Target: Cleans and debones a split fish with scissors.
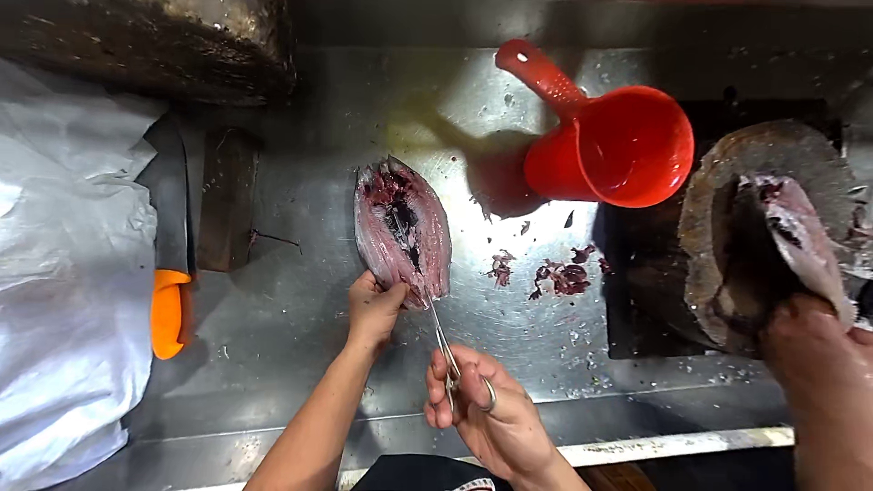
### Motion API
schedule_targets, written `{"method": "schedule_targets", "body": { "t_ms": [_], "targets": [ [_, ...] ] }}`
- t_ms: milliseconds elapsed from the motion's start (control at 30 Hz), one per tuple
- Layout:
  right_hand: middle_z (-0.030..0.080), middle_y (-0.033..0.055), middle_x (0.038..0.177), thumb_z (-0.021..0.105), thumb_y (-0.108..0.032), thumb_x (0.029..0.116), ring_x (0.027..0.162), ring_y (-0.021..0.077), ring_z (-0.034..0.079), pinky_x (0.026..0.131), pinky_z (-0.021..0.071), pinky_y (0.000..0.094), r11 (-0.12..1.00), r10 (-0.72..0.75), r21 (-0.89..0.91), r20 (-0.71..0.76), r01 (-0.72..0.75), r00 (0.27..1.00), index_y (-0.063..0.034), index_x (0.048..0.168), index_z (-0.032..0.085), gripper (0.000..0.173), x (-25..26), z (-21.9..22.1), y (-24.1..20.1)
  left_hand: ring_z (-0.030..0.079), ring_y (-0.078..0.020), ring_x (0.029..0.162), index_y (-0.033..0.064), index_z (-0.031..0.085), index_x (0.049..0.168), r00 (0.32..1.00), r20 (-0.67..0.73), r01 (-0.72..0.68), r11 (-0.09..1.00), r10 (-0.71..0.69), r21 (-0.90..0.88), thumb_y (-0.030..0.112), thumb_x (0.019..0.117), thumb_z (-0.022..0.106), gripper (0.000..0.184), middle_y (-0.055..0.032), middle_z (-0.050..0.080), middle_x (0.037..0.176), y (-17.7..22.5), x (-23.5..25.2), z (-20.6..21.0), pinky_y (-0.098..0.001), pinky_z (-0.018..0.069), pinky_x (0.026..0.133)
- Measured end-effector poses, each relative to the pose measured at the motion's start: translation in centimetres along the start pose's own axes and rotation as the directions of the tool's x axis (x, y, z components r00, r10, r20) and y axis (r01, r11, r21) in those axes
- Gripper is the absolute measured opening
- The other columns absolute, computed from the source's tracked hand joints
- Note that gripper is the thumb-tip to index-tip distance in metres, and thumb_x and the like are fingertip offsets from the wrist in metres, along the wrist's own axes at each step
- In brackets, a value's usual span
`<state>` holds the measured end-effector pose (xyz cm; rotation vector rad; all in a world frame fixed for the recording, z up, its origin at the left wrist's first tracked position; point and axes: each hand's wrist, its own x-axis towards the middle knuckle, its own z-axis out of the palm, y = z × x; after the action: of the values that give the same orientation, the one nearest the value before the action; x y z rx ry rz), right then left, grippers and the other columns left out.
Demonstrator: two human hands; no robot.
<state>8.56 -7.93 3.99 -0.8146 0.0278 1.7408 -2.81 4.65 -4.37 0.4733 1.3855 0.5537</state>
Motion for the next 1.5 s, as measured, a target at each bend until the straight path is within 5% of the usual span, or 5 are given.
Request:
{"method": "schedule_targets", "body": {
  "t_ms": [333, 567, 800, 967, 1500],
  "targets": [
    [0.069, 0.0094, 0.091, 0.065, -0.036, 0.1009, 0.076, 0.0188, 0.070, 0.072, 0.0627, 0.0372, 0.996, -0.080, -0.034, 0.007, 0.080, 0.997, -0.0037, 0.109, 0.068, 0.033, 0.5, 0.7, -0.5, 0.074, -0.0239, 0.073, -0.0072, 0.066, 0.104, 1.000, -0.003, 0.024, 0.999, -0.024, 0.044, -0.012, 0.0817, 0.073, 0.024, -0.0171, 0.074, 0.089, 0.0, -0.2, -0.3, -0.0383, 0.0653, 0.064],
    [0.068, 0.0100, 0.096, 0.061, -0.053, 0.0985, 0.084, 0.0227, 0.070, 0.078, 0.0607, 0.0396, 0.989, -0.090, -0.097, 0.210, 0.112, 0.974, -0.0066, 0.113, 0.066, 0.049, 0.4, -0.7, -1.4, 0.075, -0.0163, 0.095, 0.0027, 0.040, 0.141, 0.963, -0.018, -0.234, 0.867, 0.270, 0.440, 0.009, 0.0762, 0.085, 0.079, -0.0100, 0.074, 0.108, 1.6, 0.7, -0.2, -0.0378, 0.0642, 0.086],
    [0.069, 0.0071, 0.096, 0.056, -0.059, 0.0987, 0.086, 0.0210, 0.070, 0.083, 0.0603, 0.0429, 0.978, 0.149, 0.139, 0.036, -0.153, 0.988, -0.0097, 0.106, 0.068, 0.051, 2.8, -1.9, 1.9, 0.075, -0.0229, 0.091, 0.0070, 0.031, 0.143, 0.984, 0.061, -0.177, 0.974, 0.170, 0.143, -0.016, 0.0638, 0.072, 0.092, -0.0151, 0.073, 0.102, 1.8, 1.0, -0.4, -0.0383, 0.0645, 0.076],
    [0.068, 0.0077, 0.089, 0.061, -0.035, 0.1030, 0.078, 0.0172, 0.070, 0.075, 0.0620, 0.0356, 0.991, 0.046, 0.124, -0.038, -0.041, 0.998, -0.0038, 0.105, 0.068, 0.032, 1.5, 0.1, 1.0, 0.075, -0.0249, 0.090, 0.0049, 0.031, 0.142, 0.977, 0.085, -0.194, 0.981, 0.194, -0.009, -0.018, 0.0676, 0.068, 0.086, -0.0180, 0.073, 0.103, 1.4, 0.7, -0.3, -0.0386, 0.0637, 0.077],
    [0.068, 0.0085, 0.092, 0.059, -0.049, 0.1010, 0.079, 0.0198, 0.071, 0.074, 0.0622, 0.0388, 0.981, -0.009, 0.196, 0.015, 0.006, 1.000, -0.0054, 0.108, 0.068, 0.045, 1.2, 1.1, 0.6, 0.075, -0.0243, 0.093, 0.0022, 0.033, 0.139, 0.986, 0.069, -0.153, 0.988, 0.154, -0.022, -0.018, 0.0683, 0.068, 0.082, -0.0188, 0.072, 0.106, 0.7, 0.4, -0.6, -0.0374, 0.0639, 0.079]
  ]
}}
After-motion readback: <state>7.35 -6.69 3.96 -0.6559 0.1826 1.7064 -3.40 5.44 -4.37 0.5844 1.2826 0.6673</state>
